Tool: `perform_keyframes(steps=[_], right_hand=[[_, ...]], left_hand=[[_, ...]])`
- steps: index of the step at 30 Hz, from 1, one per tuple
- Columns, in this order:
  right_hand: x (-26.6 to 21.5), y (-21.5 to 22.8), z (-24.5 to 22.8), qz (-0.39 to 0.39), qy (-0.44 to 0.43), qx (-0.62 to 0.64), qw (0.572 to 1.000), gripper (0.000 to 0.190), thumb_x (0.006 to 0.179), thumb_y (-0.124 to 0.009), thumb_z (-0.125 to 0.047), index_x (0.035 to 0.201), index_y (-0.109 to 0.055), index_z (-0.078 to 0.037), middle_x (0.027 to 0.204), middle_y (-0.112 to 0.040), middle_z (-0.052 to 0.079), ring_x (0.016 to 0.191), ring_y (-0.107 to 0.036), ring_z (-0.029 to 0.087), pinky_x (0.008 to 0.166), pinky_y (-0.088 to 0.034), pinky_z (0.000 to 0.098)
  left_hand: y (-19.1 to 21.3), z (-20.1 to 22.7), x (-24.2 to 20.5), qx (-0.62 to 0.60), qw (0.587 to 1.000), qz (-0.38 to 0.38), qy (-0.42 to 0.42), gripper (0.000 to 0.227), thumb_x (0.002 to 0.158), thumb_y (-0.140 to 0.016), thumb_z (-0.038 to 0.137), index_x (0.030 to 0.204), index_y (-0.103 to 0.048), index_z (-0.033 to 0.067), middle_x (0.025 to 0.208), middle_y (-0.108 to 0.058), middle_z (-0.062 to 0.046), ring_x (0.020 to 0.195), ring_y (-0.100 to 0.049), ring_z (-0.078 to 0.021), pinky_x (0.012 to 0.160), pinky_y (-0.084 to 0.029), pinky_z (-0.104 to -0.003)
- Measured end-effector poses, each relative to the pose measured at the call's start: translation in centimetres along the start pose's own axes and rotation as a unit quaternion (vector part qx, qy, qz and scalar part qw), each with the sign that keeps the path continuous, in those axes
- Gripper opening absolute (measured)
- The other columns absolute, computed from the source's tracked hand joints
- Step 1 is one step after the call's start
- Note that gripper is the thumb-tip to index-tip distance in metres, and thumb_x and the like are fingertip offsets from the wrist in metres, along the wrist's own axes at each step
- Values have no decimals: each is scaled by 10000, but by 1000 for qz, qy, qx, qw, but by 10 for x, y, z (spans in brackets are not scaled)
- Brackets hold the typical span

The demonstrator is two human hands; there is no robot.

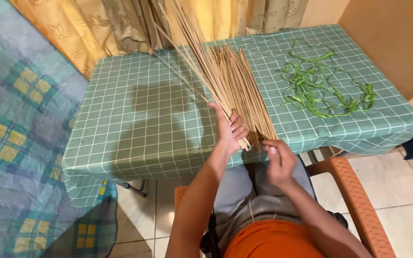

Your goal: Organizing and tying thin bamboo sticks into bundles using flexible green strips.

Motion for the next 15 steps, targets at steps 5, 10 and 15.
perform_keyframes(steps=[5, 10, 15], right_hand=[[13, 27, -9, 105, 58, 23, 993, 604, 1112, -307, -398, 1024, -712, 42, 955, -683, 182, 921, -669, 319, 910, -505, 392], [33, 38, -4, 152, 91, -11, 984, 708, 1118, -251, -464, 1016, -715, 60, 1001, -670, 198, 973, -663, 346, 954, -489, 381], [20, 43, -2, 118, 82, -17, 990, 713, 1129, -193, -435, 980, -714, 27, 911, -651, 129, 872, -626, 293, 876, -487, 380]], left_hand=[[-46, -15, -17, 56, 998, 23, 11, 669, 860, -489, 851, 636, -374, 232, 469, -266, 98, 313, -237, -41, 291, -208, -187], [-51, -101, -18, 40, 997, 28, 53, 519, 908, -759, 522, 683, -398, 226, 463, -228, 72, 313, -186, -64, 278, -180, -203], [-43, -81, -9, 106, 993, 35, 30, 528, 1034, -596, 521, 630, -409, 238, 451, -325, 119, 310, -241, -35, 310, -180, -178]])
Point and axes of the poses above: each hand's wrist, its own x-axis towards the middle knuckle, its own y-axis out of the back of the hand, z = x × y, the point moved 10 cm from there along x, towards the middle knuckle
